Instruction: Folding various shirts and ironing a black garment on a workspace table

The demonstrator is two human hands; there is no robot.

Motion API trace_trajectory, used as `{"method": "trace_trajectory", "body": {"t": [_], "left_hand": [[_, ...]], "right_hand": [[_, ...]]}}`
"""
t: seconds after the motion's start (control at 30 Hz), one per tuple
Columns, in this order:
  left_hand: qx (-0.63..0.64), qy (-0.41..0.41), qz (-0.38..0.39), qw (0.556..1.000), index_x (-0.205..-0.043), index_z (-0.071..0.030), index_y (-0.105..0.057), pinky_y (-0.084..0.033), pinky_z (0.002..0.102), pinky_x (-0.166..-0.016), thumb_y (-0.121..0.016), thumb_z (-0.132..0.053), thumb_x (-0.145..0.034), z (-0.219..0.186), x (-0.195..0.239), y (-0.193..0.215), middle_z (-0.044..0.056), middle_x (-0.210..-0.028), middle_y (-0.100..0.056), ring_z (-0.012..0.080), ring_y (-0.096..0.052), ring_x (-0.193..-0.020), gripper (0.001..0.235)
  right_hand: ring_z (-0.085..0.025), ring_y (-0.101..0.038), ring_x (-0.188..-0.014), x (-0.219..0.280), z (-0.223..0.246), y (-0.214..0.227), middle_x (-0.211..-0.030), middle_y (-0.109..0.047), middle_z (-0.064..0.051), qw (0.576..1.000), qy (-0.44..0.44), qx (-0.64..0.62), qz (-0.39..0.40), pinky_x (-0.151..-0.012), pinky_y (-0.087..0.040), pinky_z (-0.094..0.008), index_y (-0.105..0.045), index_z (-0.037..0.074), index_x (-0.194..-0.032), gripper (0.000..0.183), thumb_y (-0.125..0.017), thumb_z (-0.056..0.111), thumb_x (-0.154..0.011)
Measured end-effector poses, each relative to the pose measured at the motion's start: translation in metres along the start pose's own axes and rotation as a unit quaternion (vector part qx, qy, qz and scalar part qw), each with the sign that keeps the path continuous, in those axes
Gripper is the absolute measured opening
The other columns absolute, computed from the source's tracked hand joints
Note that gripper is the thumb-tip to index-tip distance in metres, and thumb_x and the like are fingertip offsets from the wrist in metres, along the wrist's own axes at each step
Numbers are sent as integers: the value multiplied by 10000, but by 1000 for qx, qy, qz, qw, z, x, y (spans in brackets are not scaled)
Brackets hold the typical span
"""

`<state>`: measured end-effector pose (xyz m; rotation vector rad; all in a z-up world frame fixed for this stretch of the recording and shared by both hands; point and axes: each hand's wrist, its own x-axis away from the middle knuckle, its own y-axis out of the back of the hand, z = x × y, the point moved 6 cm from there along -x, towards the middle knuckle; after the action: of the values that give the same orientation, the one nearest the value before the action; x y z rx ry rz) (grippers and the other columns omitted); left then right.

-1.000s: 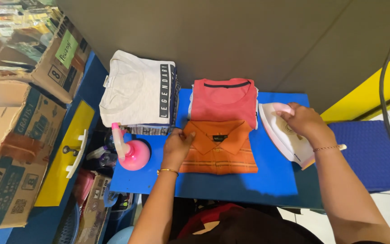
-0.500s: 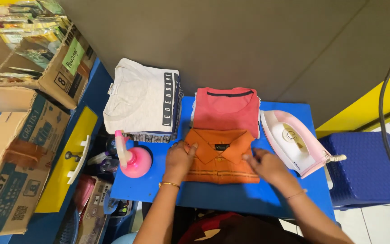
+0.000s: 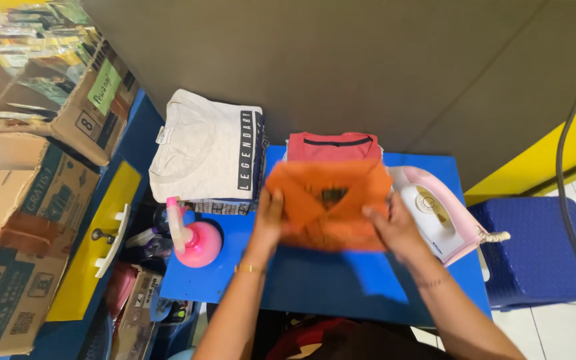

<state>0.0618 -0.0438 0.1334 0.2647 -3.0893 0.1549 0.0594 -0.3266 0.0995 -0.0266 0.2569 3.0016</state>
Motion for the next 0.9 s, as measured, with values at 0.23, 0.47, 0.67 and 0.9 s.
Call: {"method": "trace_trajectory", "body": {"t": [0.23,0.47,0.67,0.9], "left_hand": [[-119,-184,-59,974,-1251,-52,-587,-452,488,-998,-511,-386,-1086,51,-159,-33,244,-1060,-638,386,-617,-1105,380],[-359,19,-35,933,-1177,-157,-572,-496,428,-1056,-495,-503,-1018,169,-226,-47,109,-1181,-708,277,-644,-1219,388],[-351,8,-1,936,-1236,-174,-575,-497,444,-1049,-470,-526,-1023,178,-254,-50,123,-1209,-695,306,-631,-1222,424],[-400,-72,-61,912,-1537,-9,-366,-514,499,-1015,-514,-338,-1025,51,-162,-33,276,-1223,-603,439,-611,-1212,627]], "right_hand": [[-140,-649,-864,-80,65,-9,-1066,-597,-70,988,82,-102,-80,-758,-599,-251,-324,117,-1464,734,-794,60,-904],[-358,-689,-1124,-122,-44,-3,-1177,-702,-199,966,-84,224,-94,-979,-541,-479,-427,227,-1428,682,-797,416,-888],[-324,-689,-1130,-118,-24,-7,-1127,-734,-165,963,-96,235,-90,-1001,-526,-464,-444,295,-1464,664,-750,484,-905],[-574,-433,-1356,-84,42,-23,-1499,-383,-371,888,194,403,-112,-1142,-352,-629,-529,-5,-1430,574,-643,355,-997]]}}
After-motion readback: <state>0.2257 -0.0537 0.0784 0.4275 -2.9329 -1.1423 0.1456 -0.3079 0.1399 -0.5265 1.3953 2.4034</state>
